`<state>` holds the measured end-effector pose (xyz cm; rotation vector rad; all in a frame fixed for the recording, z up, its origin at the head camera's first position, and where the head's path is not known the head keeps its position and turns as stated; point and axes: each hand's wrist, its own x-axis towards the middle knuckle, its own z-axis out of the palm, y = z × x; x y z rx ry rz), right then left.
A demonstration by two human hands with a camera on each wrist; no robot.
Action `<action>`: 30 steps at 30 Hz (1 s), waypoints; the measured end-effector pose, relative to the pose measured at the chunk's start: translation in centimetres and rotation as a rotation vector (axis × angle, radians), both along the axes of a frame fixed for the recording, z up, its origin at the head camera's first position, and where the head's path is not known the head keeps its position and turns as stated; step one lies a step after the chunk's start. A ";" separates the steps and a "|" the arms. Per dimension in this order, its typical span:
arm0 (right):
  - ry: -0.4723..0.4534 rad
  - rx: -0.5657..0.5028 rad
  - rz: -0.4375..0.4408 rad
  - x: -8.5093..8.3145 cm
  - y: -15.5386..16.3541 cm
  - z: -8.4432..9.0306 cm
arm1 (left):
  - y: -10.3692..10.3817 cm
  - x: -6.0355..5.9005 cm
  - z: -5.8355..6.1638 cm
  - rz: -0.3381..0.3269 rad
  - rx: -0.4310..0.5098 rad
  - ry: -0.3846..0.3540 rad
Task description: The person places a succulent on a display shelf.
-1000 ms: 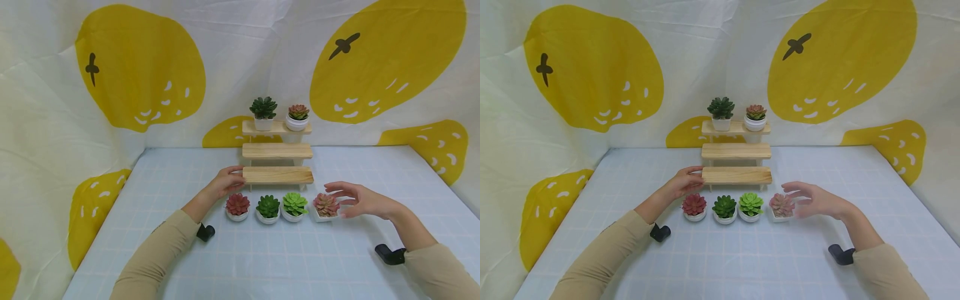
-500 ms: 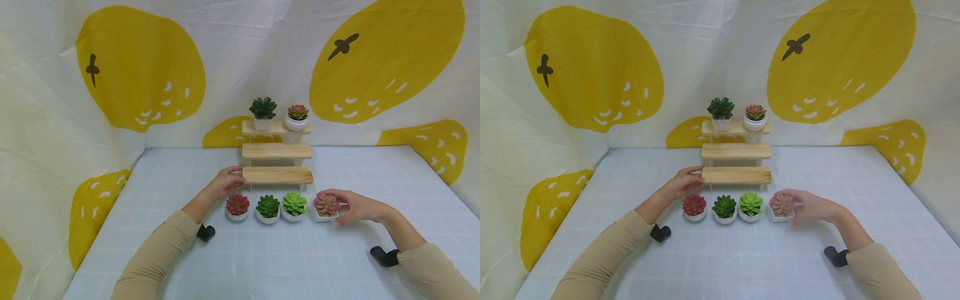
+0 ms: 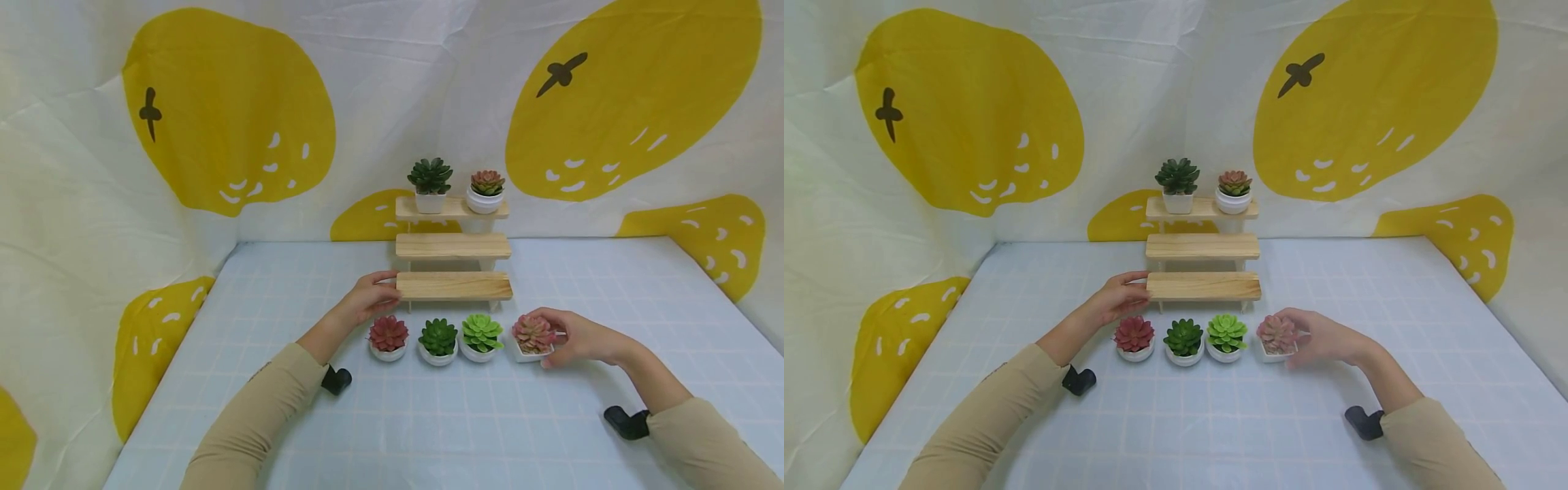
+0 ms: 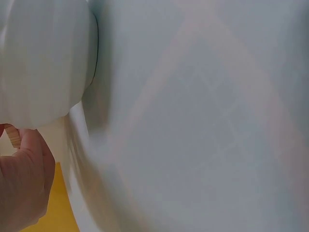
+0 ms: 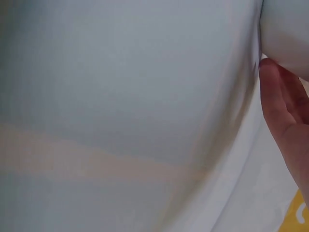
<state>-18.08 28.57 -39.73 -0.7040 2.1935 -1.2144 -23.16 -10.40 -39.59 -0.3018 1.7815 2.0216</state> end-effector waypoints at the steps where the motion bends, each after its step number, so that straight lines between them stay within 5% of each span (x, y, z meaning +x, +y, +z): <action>1: -0.003 -0.007 -0.003 0.0 0.0 0.0 | 0.0 0.0 0.0 -0.001 0.000 -0.001; 20: 0.012 -0.064 -0.155 0.4 0.3 0.4 | 0.0 0.0 0.1 0.003 0.012 -0.006; 30: 0.019 0.017 -0.286 0.3 0.5 1.2 | 0.0 0.1 0.2 0.004 0.005 -0.009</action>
